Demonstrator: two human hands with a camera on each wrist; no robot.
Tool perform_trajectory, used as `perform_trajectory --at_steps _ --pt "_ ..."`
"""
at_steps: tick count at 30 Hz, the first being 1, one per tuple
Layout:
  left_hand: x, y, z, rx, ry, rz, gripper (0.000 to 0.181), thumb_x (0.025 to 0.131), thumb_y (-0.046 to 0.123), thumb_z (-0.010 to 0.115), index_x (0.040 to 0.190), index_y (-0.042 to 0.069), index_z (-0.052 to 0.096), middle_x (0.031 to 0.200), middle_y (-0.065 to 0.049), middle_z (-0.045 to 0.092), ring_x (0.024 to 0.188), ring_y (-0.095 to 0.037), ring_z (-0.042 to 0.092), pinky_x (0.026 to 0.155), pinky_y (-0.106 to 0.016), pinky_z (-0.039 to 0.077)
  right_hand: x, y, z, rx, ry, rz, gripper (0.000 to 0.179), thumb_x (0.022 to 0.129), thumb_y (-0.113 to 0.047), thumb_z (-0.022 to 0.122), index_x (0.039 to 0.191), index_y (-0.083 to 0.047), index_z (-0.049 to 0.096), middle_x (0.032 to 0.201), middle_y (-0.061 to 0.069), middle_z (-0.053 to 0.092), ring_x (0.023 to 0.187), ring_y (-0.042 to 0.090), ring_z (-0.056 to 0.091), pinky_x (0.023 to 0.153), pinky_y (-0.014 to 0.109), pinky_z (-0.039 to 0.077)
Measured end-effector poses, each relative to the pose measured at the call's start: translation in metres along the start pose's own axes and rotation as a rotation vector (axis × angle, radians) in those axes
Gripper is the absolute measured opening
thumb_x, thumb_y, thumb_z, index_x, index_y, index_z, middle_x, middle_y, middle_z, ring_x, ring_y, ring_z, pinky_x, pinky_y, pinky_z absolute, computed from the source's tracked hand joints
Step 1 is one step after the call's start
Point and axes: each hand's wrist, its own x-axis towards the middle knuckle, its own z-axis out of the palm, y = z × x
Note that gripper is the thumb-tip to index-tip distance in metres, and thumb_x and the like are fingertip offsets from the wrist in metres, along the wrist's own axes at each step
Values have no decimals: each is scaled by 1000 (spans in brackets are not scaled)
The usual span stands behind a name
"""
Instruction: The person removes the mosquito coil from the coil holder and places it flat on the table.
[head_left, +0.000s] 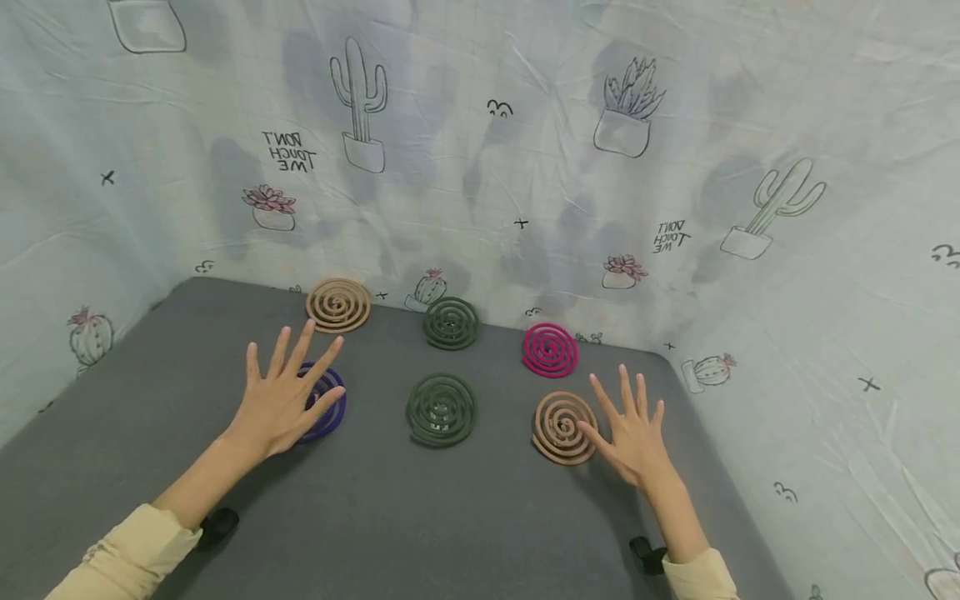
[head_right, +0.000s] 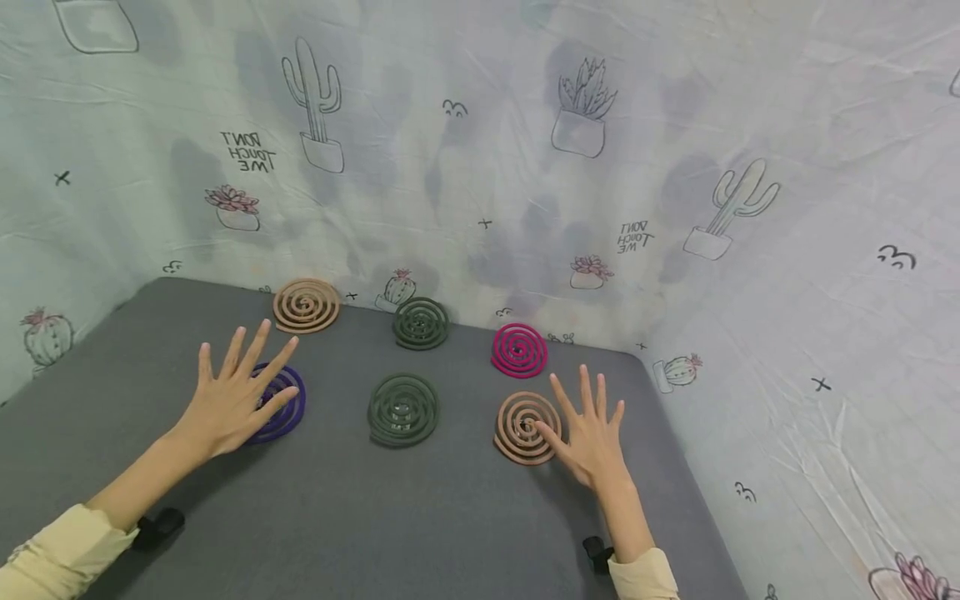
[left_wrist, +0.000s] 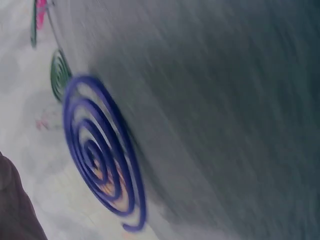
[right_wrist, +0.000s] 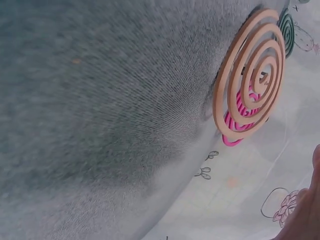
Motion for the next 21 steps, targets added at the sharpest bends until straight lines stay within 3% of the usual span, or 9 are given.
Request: perform_trajectory --at_steps 13,21 --pt "-3 66 11 -92 -38 73 72 115 60 42 178 33 19 186 -16 2 168 -54 3 126 -87 0 -32 -4 2 11 35 -57 78 108 -59 59 175 -30 31 180 31 15 164 63 9 119 94 12" --pt "5 110 27 -203 -71 186 69 115 55 46 175 23 31 184 -19 10 168 -54 5 127 -86 1 -53 -3 9 90 26 -66 74 108 -49 63 173 -27 36 179 32 17 162 65 13 118 93 15"
